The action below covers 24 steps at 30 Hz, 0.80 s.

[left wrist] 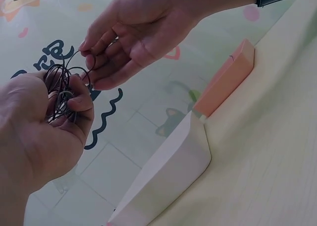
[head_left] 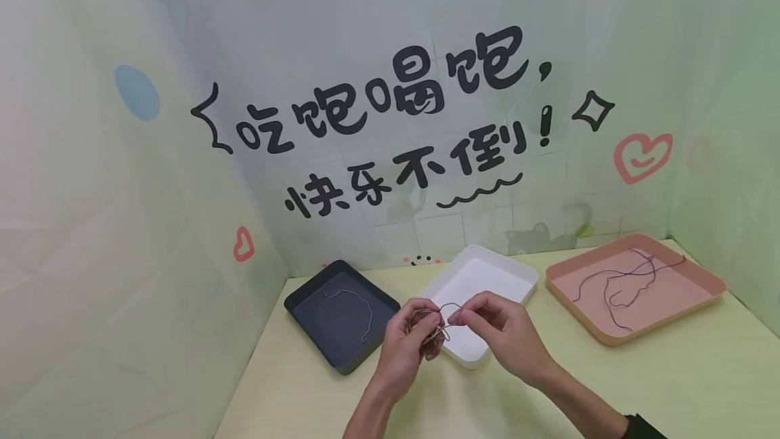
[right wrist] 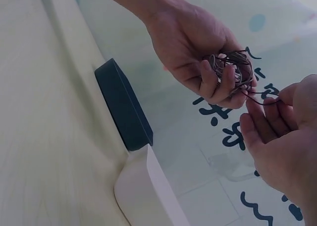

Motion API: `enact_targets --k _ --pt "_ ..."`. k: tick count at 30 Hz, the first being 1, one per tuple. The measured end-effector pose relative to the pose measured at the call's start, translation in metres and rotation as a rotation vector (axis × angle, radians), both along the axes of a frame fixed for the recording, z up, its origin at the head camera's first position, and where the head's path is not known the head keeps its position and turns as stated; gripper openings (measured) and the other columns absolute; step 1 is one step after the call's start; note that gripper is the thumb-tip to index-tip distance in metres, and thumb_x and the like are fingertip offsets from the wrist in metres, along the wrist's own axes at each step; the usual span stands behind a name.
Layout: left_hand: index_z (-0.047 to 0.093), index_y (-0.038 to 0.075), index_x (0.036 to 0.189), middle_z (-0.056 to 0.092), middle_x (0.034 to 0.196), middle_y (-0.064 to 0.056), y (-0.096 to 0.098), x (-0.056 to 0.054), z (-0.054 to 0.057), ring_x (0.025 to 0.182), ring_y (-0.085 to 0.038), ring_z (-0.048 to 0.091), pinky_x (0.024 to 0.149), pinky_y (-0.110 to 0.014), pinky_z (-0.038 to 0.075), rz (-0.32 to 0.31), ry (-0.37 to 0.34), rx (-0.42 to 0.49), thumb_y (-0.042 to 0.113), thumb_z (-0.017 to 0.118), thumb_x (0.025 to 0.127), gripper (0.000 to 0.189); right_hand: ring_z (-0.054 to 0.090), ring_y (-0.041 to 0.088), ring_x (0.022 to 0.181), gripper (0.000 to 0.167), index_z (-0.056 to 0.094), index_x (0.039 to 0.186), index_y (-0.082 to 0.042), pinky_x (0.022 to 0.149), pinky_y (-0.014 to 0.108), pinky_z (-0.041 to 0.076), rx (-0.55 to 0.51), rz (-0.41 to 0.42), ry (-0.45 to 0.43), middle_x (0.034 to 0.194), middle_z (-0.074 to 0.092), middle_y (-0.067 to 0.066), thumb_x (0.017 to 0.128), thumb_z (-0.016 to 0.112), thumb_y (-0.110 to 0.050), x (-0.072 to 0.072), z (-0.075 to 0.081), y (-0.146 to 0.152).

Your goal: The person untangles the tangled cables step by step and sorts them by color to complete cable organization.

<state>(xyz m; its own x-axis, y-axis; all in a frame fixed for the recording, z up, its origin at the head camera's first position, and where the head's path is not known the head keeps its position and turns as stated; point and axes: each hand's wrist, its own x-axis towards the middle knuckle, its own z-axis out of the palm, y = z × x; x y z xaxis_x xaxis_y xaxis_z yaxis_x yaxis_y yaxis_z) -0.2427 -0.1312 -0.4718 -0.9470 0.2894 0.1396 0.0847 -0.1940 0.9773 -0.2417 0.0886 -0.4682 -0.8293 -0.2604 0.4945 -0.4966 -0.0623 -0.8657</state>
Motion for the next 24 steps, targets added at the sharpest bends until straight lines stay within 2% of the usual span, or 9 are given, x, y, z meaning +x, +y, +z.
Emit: enact_targets --k 5,9,16,20,24 --pt "0.058 -0.007 0.135 0.067 0.098 0.003 -0.002 0.0 0.001 0.073 -0.006 0.068 0.059 -0.02 0.043 -0.05 0.002 -0.042 0.017 0.063 0.116 0.031 0.078 0.011 0.094 0.008 0.07 0.106 0.0 0.095 0.023 0.064 0.002 -0.018 0.0 0.097 0.077 0.012 0.113 0.065 -0.002 -0.001 0.002 -0.001" --pt "0.062 -0.01 0.133 0.068 0.096 0.002 -0.006 -0.001 0.001 0.073 -0.006 0.075 0.056 -0.019 0.043 -0.063 0.01 -0.11 0.018 0.065 0.116 0.033 0.075 0.013 0.088 0.007 0.069 0.107 -0.001 0.089 0.022 0.063 0.012 -0.032 0.024 0.092 0.072 0.011 0.113 0.064 -0.001 -0.003 0.004 0.0" --pt "0.061 -0.014 0.131 0.067 0.085 0.004 -0.012 -0.002 0.001 0.069 -0.008 0.068 0.06 -0.02 0.044 -0.045 0.039 -0.173 0.018 0.065 0.116 0.036 0.064 0.01 0.075 0.011 0.072 0.106 -0.007 0.068 0.026 0.057 0.06 -0.05 0.075 0.084 0.065 0.002 0.111 0.066 0.001 -0.009 0.006 0.005" --pt "0.061 -0.013 0.13 0.066 0.085 0.005 -0.014 -0.003 0.002 0.071 -0.008 0.067 0.062 -0.019 0.05 -0.04 0.065 -0.185 0.02 0.066 0.116 0.036 0.054 0.005 0.067 0.012 0.073 0.107 -0.008 0.056 0.027 0.048 0.102 -0.007 0.081 0.077 0.057 0.007 0.112 0.065 0.001 -0.011 0.009 0.011" --pt "0.063 -0.01 0.127 0.064 0.085 0.005 -0.015 -0.003 0.003 0.071 -0.007 0.067 0.064 -0.02 0.054 -0.032 0.068 -0.186 0.022 0.068 0.115 0.034 0.05 0.001 0.064 0.01 0.073 0.107 -0.009 0.053 0.025 0.043 0.13 0.017 0.055 0.077 0.052 0.01 0.113 0.066 -0.003 -0.013 0.012 0.016"
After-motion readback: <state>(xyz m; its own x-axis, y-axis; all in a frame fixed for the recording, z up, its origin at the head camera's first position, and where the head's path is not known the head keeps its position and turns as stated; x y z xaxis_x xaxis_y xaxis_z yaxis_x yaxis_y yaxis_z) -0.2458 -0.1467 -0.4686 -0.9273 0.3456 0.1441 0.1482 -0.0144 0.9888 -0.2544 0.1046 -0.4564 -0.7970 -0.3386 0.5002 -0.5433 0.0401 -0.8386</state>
